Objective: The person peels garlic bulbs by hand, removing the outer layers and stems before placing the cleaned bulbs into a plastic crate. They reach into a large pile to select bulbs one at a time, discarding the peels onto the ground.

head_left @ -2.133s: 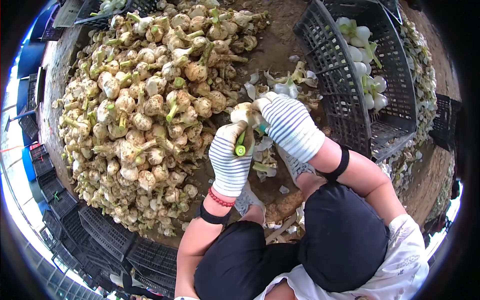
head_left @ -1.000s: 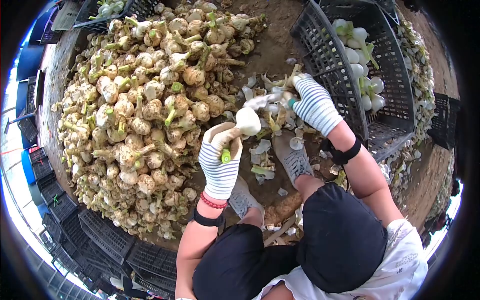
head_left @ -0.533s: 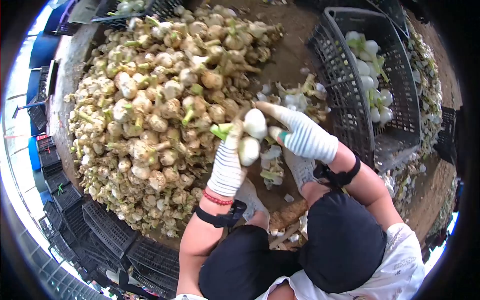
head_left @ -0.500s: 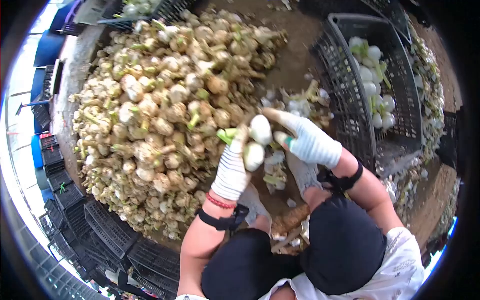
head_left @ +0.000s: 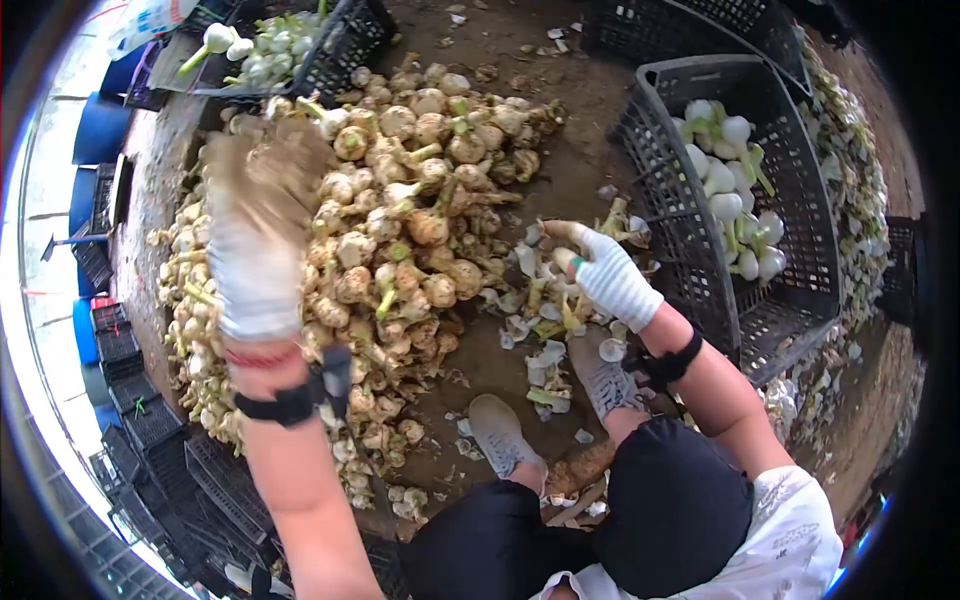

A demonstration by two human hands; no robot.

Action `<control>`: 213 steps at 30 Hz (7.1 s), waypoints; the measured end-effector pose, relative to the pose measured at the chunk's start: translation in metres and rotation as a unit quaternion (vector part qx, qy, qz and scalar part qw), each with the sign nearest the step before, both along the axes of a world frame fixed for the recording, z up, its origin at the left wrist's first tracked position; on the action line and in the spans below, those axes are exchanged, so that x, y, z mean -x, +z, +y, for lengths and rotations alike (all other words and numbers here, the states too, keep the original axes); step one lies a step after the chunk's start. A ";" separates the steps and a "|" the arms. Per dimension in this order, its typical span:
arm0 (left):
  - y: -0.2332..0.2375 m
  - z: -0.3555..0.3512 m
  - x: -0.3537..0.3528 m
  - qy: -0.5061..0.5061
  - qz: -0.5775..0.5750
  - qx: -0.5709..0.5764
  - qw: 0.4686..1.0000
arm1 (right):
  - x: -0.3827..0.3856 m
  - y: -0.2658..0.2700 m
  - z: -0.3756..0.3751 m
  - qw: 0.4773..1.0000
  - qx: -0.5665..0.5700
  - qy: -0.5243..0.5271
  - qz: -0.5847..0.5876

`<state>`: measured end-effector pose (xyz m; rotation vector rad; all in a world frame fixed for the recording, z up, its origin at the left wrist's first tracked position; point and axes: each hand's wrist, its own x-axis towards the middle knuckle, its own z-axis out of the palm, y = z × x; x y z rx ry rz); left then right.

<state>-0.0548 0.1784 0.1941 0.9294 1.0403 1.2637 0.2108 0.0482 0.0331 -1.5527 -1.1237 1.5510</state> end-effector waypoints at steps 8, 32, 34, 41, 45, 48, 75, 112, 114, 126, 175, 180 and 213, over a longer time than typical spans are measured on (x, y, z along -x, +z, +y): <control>-0.156 -0.159 -0.057 -0.257 0.074 0.198 0.943 | 0.000 -0.081 0.100 0.920 -0.123 -0.003 -0.371; -0.160 -0.189 -0.038 -0.010 0.333 -0.062 0.941 | 0.061 0.026 -0.014 0.984 0.120 0.079 0.104; -0.160 -0.190 -0.037 -0.012 0.351 -0.070 0.934 | 0.064 0.009 -0.016 0.987 0.050 0.086 0.126; -0.155 -0.192 -0.036 -0.027 0.161 0.096 0.982 | 0.044 0.013 -0.013 0.981 -0.023 0.177 0.074; -0.149 -0.186 -0.032 -0.029 0.008 0.188 0.982 | 0.045 0.009 -0.012 0.980 -0.076 0.182 -0.010; -0.148 -0.186 -0.036 0.006 -0.101 0.242 0.965 | 0.046 0.009 -0.016 0.979 -0.083 0.180 -0.043; -0.165 -0.209 -0.037 -0.003 0.053 0.133 0.990 | 0.012 0.002 -0.037 0.965 0.128 0.057 0.220; -0.151 -0.191 -0.044 0.012 -0.198 0.167 0.966 | 0.002 0.010 -0.020 0.907 -0.252 0.226 -0.248; -0.153 -0.184 -0.041 0.004 -0.226 0.208 0.952 | 0.021 0.013 -0.019 0.955 -0.147 0.246 -0.071; -0.163 -0.172 -0.038 -0.021 -0.188 0.319 0.929 | -0.011 -0.103 0.179 0.955 0.010 -0.223 -0.193; -0.157 -0.197 -0.062 -0.057 0.089 0.094 0.990 | 0.028 0.024 -0.020 0.988 0.004 0.153 0.004; -0.164 -0.197 -0.053 -0.082 0.050 0.140 0.986 | 0.012 0.020 -0.016 0.970 -0.053 0.237 -0.004; -0.130 -0.203 -0.053 -0.009 0.088 0.155 0.984 | -0.009 0.005 -0.035 0.992 -0.013 0.110 -0.065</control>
